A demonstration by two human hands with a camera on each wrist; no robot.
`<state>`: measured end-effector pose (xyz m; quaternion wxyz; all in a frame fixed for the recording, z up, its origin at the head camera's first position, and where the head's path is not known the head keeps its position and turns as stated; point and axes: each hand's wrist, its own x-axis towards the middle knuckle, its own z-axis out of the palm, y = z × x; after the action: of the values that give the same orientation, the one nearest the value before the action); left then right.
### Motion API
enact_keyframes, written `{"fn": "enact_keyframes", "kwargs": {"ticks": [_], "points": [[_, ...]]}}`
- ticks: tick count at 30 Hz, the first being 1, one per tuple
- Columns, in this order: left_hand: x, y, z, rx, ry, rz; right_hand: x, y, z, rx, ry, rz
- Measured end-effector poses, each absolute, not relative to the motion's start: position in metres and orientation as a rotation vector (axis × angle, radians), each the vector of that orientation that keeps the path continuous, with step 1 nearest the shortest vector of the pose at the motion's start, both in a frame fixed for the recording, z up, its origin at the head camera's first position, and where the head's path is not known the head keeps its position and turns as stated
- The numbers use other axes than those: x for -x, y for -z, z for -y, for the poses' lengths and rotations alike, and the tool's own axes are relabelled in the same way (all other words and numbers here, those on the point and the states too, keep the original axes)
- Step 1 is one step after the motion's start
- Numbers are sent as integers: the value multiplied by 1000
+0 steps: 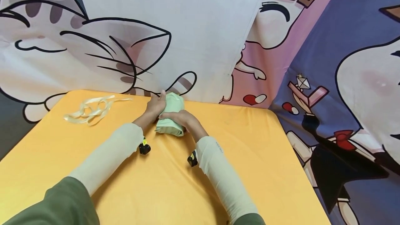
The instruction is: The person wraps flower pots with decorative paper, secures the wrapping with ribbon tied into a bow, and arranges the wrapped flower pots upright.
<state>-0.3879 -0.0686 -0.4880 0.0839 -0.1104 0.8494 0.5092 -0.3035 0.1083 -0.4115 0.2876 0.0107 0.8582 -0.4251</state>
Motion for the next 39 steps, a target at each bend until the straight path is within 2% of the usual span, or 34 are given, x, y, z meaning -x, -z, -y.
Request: {"fn": "enact_keyframes", "kwargs": {"ticks": [7, 13, 22, 31, 39], "points": [[333, 429, 87, 170, -1448, -2120, 305, 408, -114, -5, 1169, -2238], [325, 440, 99, 175, -1613, -1735, 308, 411, -120, 22, 1223, -2146], [318, 449, 104, 112, -1696, -1742, 309, 409, -137, -4, 1354, -1952], [286, 433, 103, 34, -1650, -1807, 276, 405, -148, 70, 1382, -1976], [263, 438, 110, -14, -1617, -1778, 245, 410, -141, 69, 1366, -2021]]}}
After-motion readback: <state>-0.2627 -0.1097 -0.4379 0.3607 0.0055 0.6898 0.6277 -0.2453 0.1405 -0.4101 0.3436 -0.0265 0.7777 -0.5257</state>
